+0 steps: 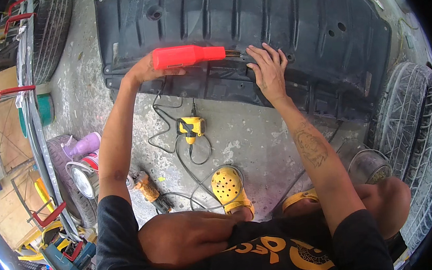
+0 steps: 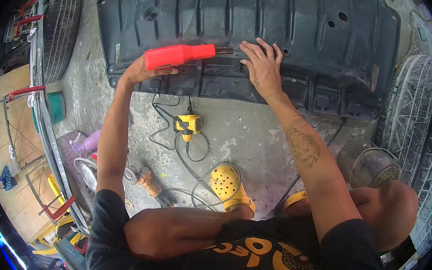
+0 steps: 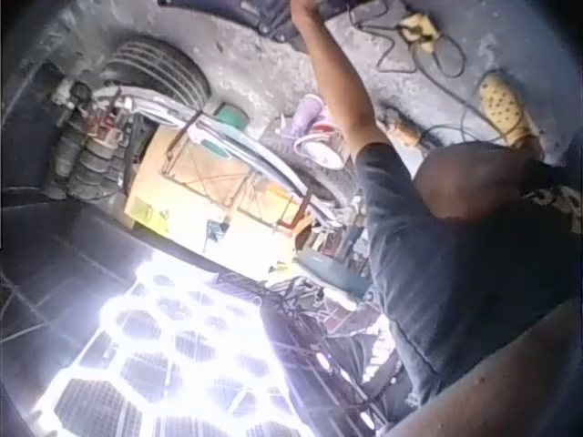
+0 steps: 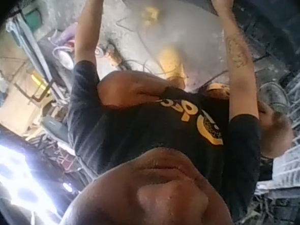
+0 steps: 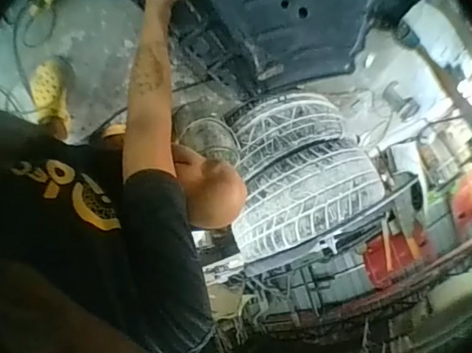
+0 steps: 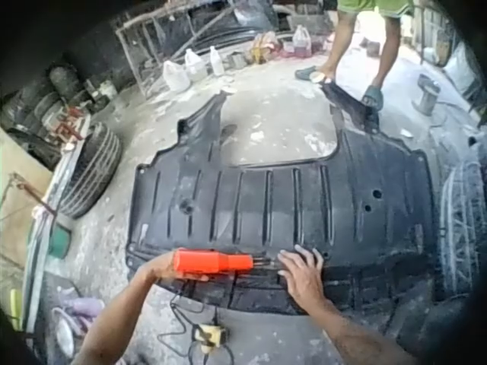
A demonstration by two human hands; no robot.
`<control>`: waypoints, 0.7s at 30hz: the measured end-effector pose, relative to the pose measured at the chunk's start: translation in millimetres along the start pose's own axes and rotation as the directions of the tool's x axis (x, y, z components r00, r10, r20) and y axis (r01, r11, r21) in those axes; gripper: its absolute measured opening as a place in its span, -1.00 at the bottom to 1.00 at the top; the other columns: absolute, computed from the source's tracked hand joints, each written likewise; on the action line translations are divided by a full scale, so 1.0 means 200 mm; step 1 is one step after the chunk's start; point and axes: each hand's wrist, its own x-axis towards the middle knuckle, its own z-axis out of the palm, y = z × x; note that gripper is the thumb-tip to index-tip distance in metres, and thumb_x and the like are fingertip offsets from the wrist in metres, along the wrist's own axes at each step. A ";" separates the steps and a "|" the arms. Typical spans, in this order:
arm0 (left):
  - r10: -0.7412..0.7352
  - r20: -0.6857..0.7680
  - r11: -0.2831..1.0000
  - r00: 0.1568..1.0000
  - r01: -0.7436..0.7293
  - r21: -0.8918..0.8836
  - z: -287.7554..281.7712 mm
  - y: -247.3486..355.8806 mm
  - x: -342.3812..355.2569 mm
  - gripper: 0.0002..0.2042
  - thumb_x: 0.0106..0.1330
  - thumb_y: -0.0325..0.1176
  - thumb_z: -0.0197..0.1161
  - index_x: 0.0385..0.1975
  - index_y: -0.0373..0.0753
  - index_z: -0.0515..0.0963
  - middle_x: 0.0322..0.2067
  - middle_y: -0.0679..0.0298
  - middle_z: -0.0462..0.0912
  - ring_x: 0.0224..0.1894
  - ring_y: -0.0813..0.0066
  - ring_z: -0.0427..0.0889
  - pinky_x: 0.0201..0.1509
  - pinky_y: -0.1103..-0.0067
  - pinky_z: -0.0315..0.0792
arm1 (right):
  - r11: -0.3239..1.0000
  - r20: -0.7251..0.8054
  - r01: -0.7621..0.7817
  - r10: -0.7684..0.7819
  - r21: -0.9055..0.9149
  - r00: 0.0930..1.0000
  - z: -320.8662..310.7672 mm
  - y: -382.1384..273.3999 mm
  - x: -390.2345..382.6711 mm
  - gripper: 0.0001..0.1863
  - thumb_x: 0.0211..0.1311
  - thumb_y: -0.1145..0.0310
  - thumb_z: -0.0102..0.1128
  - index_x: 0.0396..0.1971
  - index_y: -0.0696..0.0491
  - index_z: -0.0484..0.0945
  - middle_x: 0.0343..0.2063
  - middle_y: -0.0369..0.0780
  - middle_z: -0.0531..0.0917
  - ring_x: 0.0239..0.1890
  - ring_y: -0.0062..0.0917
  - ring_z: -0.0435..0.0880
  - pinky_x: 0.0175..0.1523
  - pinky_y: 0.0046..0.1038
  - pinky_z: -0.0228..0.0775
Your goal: The recorder is repairing a black plastic automotive underbody panel using a hot stapler tool.
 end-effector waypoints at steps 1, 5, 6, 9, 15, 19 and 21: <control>0.001 -0.001 1.000 1.000 -0.001 0.001 0.00 0.01 0.00 -0.57 0.18 -0.32 0.52 0.05 -0.22 0.61 -0.10 0.33 0.73 -0.01 0.54 0.61 0.20 0.51 0.45 | 1.000 0.002 0.000 0.000 0.003 1.000 0.00 0.00 0.00 -0.59 0.36 0.23 0.12 0.19 -0.13 0.54 0.21 -0.45 0.50 0.36 -0.39 0.30 0.47 -0.05 -0.16; 0.033 -0.051 0.994 0.998 -0.027 0.110 0.00 -0.02 0.00 -0.55 0.17 -0.26 0.53 0.06 -0.22 0.61 -0.09 0.28 0.72 0.00 0.48 0.62 0.19 0.49 0.44 | 1.000 -0.001 0.005 -0.005 -0.006 1.000 0.00 0.00 0.00 -0.59 0.36 0.23 0.12 0.19 -0.13 0.54 0.22 -0.45 0.50 0.36 -0.39 0.30 0.47 -0.06 -0.16; 0.039 -0.044 0.996 0.998 -0.035 0.086 0.00 -0.04 0.00 -0.54 0.17 -0.24 0.52 0.06 -0.22 0.61 -0.08 0.26 0.72 0.00 0.45 0.62 0.19 0.49 0.44 | 1.000 0.002 0.004 -0.004 -0.005 1.000 0.00 -0.01 0.00 -0.58 0.37 0.22 0.12 0.20 -0.12 0.52 0.22 -0.44 0.49 0.36 -0.39 0.30 0.47 -0.05 -0.16; 0.057 -0.031 0.996 0.998 -0.055 0.070 -0.02 -0.07 0.00 -0.57 0.16 -0.24 0.53 0.02 -0.19 0.63 -0.10 0.29 0.75 -0.05 0.50 0.66 0.14 0.49 0.48 | 1.000 -0.003 -0.002 0.002 0.004 1.000 0.01 -0.01 0.00 -0.56 0.37 0.21 0.13 0.22 -0.11 0.49 0.23 -0.41 0.47 0.37 -0.39 0.29 0.47 -0.05 -0.16; 0.072 -0.045 0.988 0.996 -0.065 0.139 0.00 0.09 -0.02 -0.61 0.19 -0.24 0.50 -0.02 -0.22 0.64 -0.13 0.24 0.75 -0.09 0.43 0.67 0.11 0.48 0.48 | 1.000 -0.001 -0.014 0.014 0.000 1.000 0.01 0.01 -0.01 -0.54 0.37 0.18 0.13 0.24 -0.09 0.46 0.24 -0.37 0.46 0.37 -0.39 0.29 0.48 -0.05 -0.17; 0.121 -0.081 0.977 0.989 -0.105 0.185 0.01 0.12 -0.04 -0.62 0.19 -0.25 0.50 -0.04 -0.24 0.64 -0.14 0.22 0.75 -0.11 0.40 0.68 0.09 0.48 0.48 | 1.000 -0.003 -0.007 0.007 0.001 1.000 0.01 0.01 -0.01 -0.53 0.37 0.17 0.13 0.24 -0.09 0.46 0.23 -0.38 0.46 0.37 -0.39 0.29 0.48 -0.05 -0.17; 0.199 -0.084 0.949 0.976 -0.170 0.265 0.00 0.10 -0.05 -0.62 0.20 -0.25 0.49 -0.03 -0.25 0.63 -0.16 0.21 0.75 -0.12 0.37 0.68 0.08 0.47 0.49 | 1.000 -0.002 -0.009 0.009 0.000 1.000 0.02 0.00 0.00 -0.53 0.36 0.18 0.14 0.24 -0.09 0.46 0.23 -0.38 0.46 0.37 -0.40 0.29 0.48 -0.05 -0.16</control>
